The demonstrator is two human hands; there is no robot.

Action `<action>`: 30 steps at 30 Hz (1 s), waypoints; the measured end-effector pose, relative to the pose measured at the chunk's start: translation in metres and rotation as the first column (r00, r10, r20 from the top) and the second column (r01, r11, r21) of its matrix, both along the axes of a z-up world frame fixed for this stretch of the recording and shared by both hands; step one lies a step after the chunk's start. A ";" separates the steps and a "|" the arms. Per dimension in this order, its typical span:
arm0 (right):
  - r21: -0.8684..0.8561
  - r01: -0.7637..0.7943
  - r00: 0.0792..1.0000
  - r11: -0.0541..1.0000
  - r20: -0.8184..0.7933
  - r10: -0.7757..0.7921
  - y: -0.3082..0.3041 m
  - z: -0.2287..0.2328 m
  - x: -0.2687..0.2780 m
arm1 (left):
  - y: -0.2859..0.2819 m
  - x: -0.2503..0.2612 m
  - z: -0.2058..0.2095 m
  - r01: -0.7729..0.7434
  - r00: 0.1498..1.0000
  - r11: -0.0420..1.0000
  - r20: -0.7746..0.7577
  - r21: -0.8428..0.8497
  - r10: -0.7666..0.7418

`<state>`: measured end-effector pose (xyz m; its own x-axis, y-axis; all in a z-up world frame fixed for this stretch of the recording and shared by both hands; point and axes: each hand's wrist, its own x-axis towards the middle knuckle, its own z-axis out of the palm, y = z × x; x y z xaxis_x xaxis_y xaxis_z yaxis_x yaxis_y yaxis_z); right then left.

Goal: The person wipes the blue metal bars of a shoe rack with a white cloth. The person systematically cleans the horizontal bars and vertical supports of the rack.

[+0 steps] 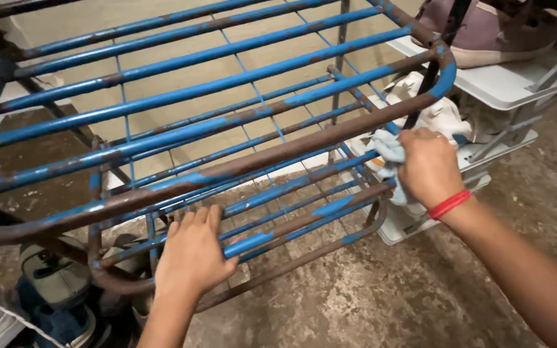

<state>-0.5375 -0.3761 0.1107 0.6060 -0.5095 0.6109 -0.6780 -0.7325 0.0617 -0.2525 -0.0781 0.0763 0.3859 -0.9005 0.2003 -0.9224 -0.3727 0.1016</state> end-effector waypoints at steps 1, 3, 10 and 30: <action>0.001 -0.022 0.999 1.000 -0.027 0.022 -0.001 -0.003 0.006 | -0.003 -0.001 0.002 -0.016 1.000 1.000 -0.023 0.024 0.017; 0.100 -0.013 0.998 0.995 -0.067 0.020 0.011 -0.011 0.018 | -0.005 -0.006 0.004 -0.020 0.999 0.999 -0.037 0.044 0.022; 0.662 -0.393 0.911 0.638 0.376 0.171 0.025 0.012 0.026 | 0.002 -0.013 0.012 -0.014 0.999 1.000 -0.034 0.019 0.015; 0.676 -0.237 0.965 0.698 0.249 0.087 0.057 0.031 0.038 | 0.017 -0.008 0.010 -0.006 1.000 1.000 -0.020 -0.030 0.006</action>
<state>-0.4992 -0.3186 0.1420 0.6355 -0.7370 0.2303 -0.4874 -0.6142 -0.6206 -0.2601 -0.0610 0.0862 0.3955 -0.8918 0.2197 -0.9178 -0.3748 0.1311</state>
